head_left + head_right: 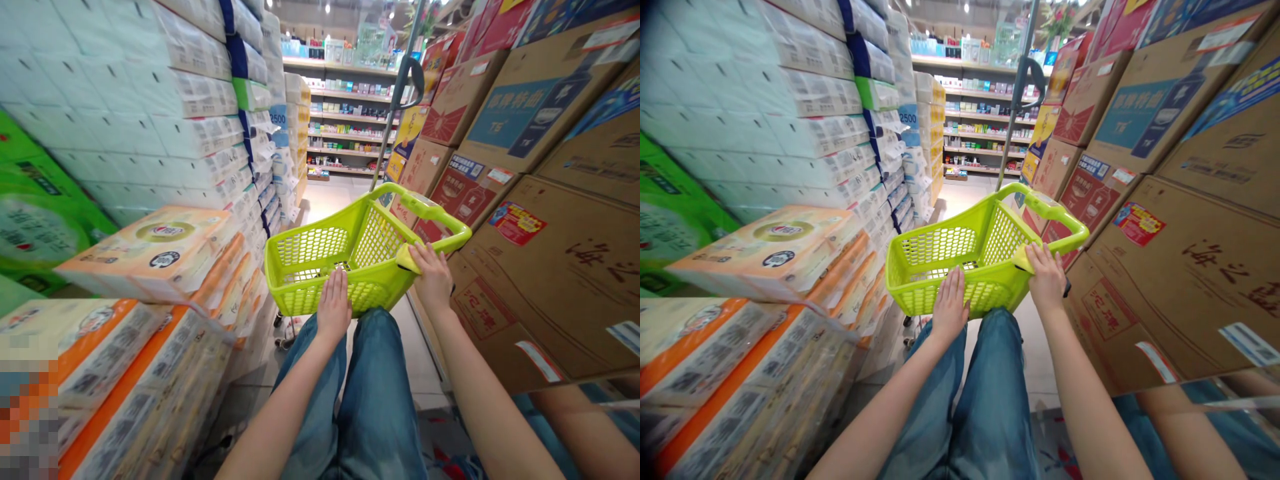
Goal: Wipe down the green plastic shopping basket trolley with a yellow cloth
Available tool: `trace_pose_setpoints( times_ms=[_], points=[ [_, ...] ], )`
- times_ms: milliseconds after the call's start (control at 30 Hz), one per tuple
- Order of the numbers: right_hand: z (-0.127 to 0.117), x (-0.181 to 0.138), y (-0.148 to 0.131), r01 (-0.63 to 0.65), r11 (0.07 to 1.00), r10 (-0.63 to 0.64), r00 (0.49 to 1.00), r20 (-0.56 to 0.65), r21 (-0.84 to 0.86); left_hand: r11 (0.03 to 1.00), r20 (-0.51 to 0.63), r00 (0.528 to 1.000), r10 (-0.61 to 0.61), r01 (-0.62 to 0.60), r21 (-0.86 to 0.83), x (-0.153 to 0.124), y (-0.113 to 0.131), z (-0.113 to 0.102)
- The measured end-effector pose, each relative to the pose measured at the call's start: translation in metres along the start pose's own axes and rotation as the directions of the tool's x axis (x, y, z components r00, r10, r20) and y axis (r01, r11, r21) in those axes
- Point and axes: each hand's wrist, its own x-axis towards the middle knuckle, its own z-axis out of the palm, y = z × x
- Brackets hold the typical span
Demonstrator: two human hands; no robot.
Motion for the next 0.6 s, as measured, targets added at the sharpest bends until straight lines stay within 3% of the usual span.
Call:
trace_pose_setpoints(
  times_ms=[67,167,300,400,500,600],
  points=[
    [0.004,0.001,0.0,-0.064,0.998,0.064,0.997,-0.041,0.006,1.0,-0.004,1.0,-0.007,0.007,-0.016,0.0,0.001,0.0],
    [0.019,-0.009,-0.029,-0.082,0.996,0.083,0.995,-0.06,0.033,0.999,-0.013,1.0,-0.01,0.01,-0.032,0.0,0.002,-0.001],
    [0.039,-0.03,-0.09,0.013,0.993,-0.014,1.0,0.009,0.114,1.0,-0.019,1.0,-0.005,0.005,-0.018,-0.001,0.001,0.0],
    [0.046,-0.04,-0.121,0.063,0.982,-0.072,0.996,0.047,0.178,1.0,-0.032,0.999,0.008,-0.008,-0.016,-0.001,0.0,0.002],
    [0.044,-0.04,-0.122,0.122,0.971,-0.142,0.986,0.083,0.207,1.0,-0.036,0.999,0.008,-0.009,-0.024,-0.001,0.0,0.003],
    [0.033,-0.031,-0.093,0.2,0.962,-0.223,0.969,0.109,0.188,1.0,-0.026,1.0,-0.001,0.0,-0.013,-0.001,0.0,0.003]
  ],
)
